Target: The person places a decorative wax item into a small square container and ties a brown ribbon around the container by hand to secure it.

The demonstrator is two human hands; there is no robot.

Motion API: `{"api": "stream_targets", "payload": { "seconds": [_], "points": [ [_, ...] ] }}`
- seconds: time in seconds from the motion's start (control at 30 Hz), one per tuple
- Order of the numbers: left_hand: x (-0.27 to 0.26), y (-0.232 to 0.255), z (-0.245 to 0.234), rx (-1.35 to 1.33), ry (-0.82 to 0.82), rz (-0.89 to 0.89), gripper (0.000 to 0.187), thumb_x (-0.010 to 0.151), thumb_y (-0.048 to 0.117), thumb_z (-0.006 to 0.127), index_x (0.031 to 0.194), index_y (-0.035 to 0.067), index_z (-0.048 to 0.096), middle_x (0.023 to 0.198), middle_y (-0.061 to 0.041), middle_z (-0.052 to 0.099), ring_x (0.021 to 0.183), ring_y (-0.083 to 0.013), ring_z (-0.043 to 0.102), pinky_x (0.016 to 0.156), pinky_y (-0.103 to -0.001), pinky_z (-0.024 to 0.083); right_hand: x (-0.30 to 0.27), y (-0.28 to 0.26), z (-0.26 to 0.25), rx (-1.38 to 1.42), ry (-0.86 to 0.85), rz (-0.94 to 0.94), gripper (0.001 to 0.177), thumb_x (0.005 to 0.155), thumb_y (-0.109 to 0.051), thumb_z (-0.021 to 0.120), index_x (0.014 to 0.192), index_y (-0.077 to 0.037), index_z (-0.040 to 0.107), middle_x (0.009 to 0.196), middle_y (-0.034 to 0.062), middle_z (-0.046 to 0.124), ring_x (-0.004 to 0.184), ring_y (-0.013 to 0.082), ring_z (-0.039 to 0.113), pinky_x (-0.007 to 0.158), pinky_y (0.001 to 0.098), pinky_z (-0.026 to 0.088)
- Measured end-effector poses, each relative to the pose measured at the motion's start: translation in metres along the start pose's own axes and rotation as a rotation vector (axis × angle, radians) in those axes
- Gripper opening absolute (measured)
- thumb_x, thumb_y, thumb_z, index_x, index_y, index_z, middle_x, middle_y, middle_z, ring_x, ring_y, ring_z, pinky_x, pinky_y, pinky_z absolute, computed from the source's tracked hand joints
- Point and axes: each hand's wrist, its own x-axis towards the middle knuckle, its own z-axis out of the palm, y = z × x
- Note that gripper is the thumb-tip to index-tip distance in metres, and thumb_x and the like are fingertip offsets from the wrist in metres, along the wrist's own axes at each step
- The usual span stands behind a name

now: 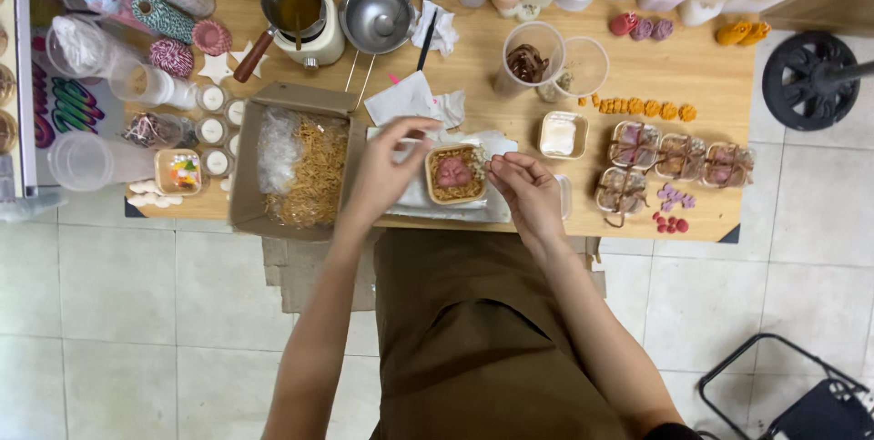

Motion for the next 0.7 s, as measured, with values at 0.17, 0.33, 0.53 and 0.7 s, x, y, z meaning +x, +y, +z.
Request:
{"api": "stream_targets", "payload": {
  "seconds": [0.17,0.33,0.53,0.7],
  "points": [
    [0.012,-0.020,0.031,-0.355,-0.263,-0.043,0.028,0.097,0.011,0.069,0.124,0.006,0.069,0.113,-0.007,0.074,0.095,-0.0132,0.070,0.082,-0.030,0.059,-0.010,0.016,0.010,0.094,0.064,0.004,0.021,0.095,0.004,0.066,0.115,0.001,0.060,0.114,0.0159,0.072,0.107,0.0213,0.072,0.096,0.0307,0.061],
    [0.023,-0.035,0.037,-0.395,-0.335,0.041,0.018,0.099,0.004,0.069,0.116,0.000,0.072,0.109,-0.010,0.075,0.095,-0.0091,0.070,0.078,-0.025,0.061,-0.022,0.022,0.023,0.098,0.118,-0.041,0.027,0.093,0.004,0.066,0.118,0.001,0.061,0.116,0.0134,0.072,0.102,0.0185,0.072,0.093,0.0294,0.060],
    [0.032,-0.035,0.041,-0.360,-0.342,-0.081,0.014,0.096,0.004,0.068,0.109,0.001,0.072,0.098,-0.008,0.077,0.079,-0.0104,0.074,0.065,-0.027,0.063,-0.026,0.030,0.020,0.096,0.182,-0.102,0.027,0.093,0.006,0.067,0.117,0.001,0.058,0.106,0.0143,0.072,0.099,0.0208,0.072,0.092,0.0310,0.061],
    [0.038,-0.043,0.049,0.026,-0.164,0.266,0.011,0.088,0.010,0.077,0.099,0.010,0.077,0.091,-0.003,0.079,0.084,-0.0138,0.076,0.081,-0.036,0.059,-0.027,0.033,0.021,-0.062,0.235,-0.188,0.027,0.091,0.005,0.071,0.114,0.003,0.058,0.101,0.0121,0.072,0.095,0.0194,0.073,0.090,0.0305,0.063]
  ]
}}
